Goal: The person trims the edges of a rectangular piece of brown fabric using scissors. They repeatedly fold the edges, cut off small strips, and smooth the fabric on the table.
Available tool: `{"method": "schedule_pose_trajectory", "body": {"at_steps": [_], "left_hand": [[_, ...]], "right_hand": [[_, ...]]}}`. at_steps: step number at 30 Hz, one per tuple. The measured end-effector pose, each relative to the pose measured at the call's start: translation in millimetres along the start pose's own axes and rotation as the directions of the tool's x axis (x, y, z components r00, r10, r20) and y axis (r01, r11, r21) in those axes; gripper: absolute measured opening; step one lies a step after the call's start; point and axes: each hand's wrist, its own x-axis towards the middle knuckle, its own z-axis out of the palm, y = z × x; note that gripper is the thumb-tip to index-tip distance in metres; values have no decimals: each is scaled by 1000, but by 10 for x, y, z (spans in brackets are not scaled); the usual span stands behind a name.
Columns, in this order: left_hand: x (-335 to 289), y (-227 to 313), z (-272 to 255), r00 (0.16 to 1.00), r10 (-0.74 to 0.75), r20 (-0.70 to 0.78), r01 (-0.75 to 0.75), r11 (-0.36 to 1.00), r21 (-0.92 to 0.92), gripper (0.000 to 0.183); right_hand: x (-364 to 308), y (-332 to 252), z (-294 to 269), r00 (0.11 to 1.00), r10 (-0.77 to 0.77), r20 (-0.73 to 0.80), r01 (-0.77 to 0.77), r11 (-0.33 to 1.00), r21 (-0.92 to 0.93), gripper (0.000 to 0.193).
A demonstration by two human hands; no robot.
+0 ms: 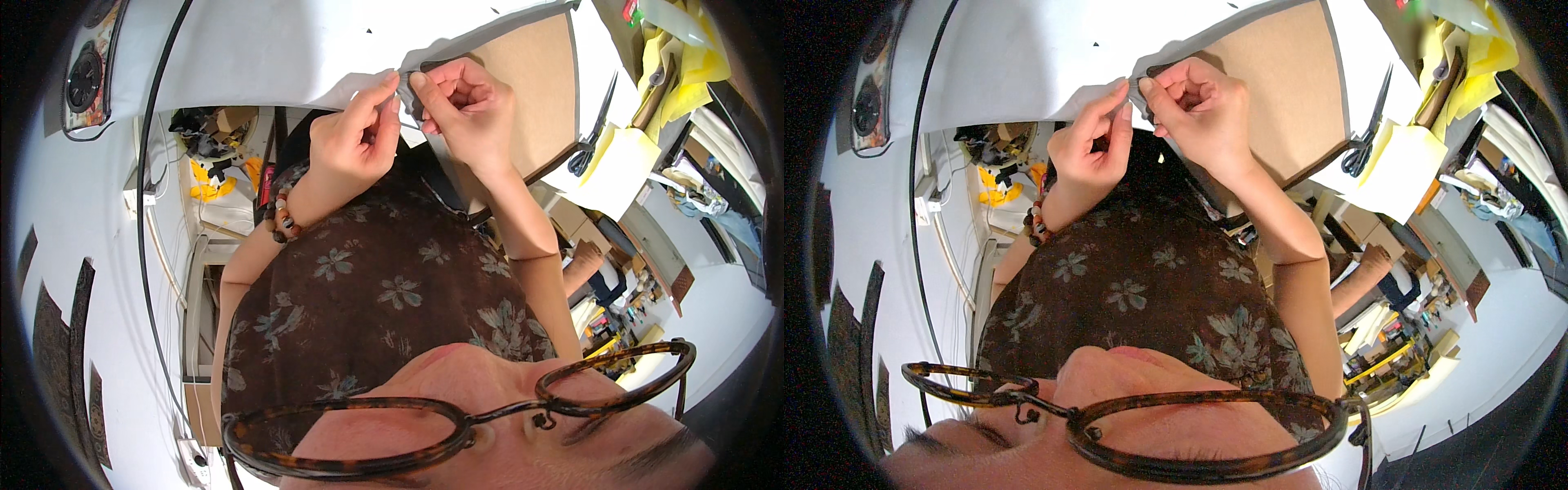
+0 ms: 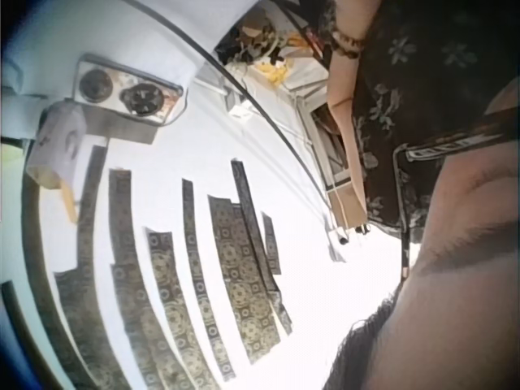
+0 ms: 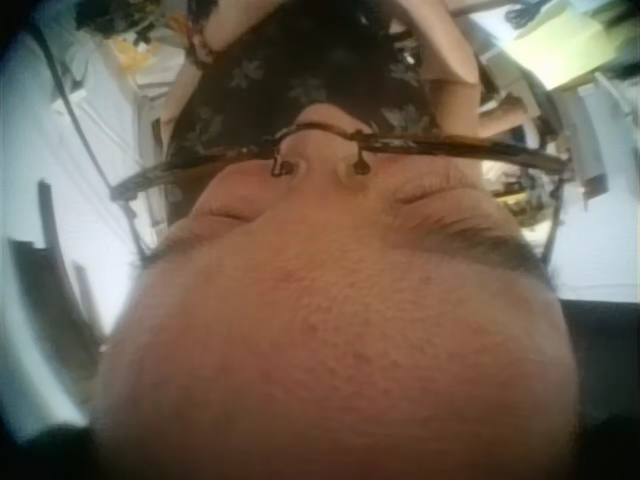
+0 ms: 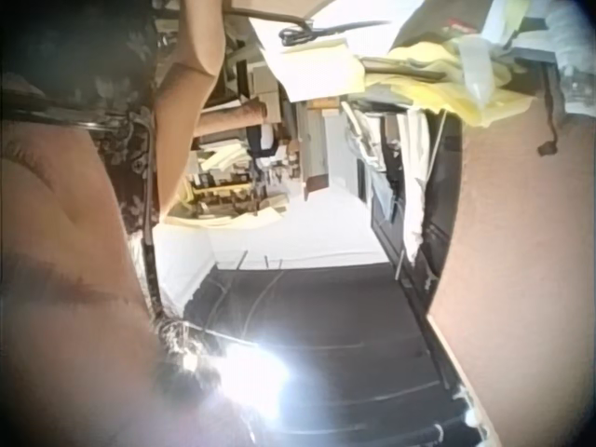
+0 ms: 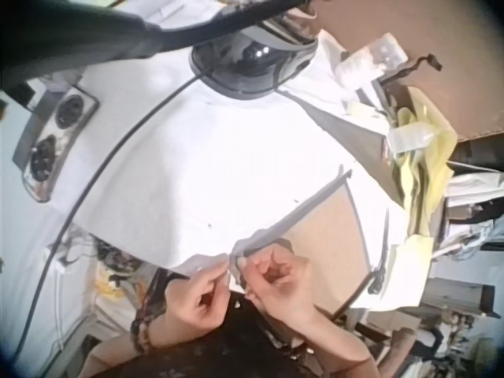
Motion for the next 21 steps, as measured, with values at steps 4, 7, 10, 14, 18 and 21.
{"method": "schedule_pose_trajectory", "body": {"at_steps": [4,7,10,14,18,21], "left_hand": [[12,17,-4,999,-32,28,33,999,-10,30],[-33,-4,43,1000,10,-12,-9,999,35,33],[-60,-55,70,988,154,-1,-152,976,156,38],[-29,-50,53,966,248,73,-259,924,280,43],[-18,-18,-14,958,231,171,-277,900,336,44],[-3,-3,-66,949,225,220,-294,884,363,43]], "right_hand": [[0,-9,13,1000,-4,-16,3,999,-52,12],[0,18,9,999,-30,-20,29,998,-50,12],[11,21,-14,999,-45,-16,43,996,-73,13],[56,27,-65,999,-41,-5,41,997,-68,17],[68,12,-110,999,5,35,-6,1000,25,17],[75,15,-115,998,26,54,-29,997,68,15]]}}
